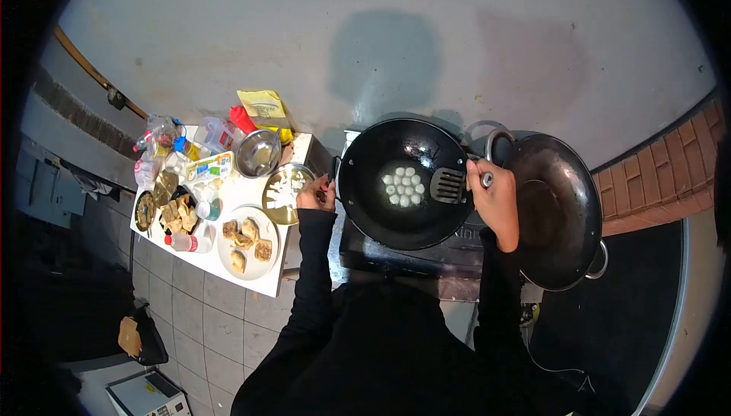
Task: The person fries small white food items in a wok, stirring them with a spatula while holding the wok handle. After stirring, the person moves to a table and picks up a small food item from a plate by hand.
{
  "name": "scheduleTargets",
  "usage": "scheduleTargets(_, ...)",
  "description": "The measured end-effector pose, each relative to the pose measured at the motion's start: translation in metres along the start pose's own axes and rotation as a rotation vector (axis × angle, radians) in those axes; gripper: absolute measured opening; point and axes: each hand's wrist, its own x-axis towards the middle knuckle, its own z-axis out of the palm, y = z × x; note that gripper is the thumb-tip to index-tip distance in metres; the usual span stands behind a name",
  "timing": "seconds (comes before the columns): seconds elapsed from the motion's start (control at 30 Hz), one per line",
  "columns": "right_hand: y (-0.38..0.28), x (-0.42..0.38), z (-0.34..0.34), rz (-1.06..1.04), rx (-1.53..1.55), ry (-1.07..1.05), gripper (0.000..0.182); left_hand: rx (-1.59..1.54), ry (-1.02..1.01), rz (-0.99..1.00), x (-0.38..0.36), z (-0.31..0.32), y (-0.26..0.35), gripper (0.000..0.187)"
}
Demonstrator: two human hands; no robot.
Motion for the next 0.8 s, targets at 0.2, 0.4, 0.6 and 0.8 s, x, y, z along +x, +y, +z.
scheduleTargets(0.2, 0.013, 0.004, 0.014, -0.065, -0.027, -0.005, 0.032, -0.017, -0.008, -0.039, 0.000, -0.001, 0.002, 0.025)
scheduleTargets(0.4, 0.027, 0.010, 0.023, -0.084, -0.080, -0.023, 0.030, 0.000, 0.006, -0.026, -0.001, -0.002, 0.004, 0.024)
scheduleTargets(0.6, 0.040, 0.002, 0.066, 0.181, 0.372, -0.082, 0.037, -0.003, 0.007, -0.012, -0.002, 0.000, 0.001, 0.023)
scheduleTargets(0.8, 0.037, -0.004, 0.092, 0.172, 0.545, -0.064, 0.036, 0.012, -0.041, -0.047, -0.001, -0.004, 0.003, 0.026)
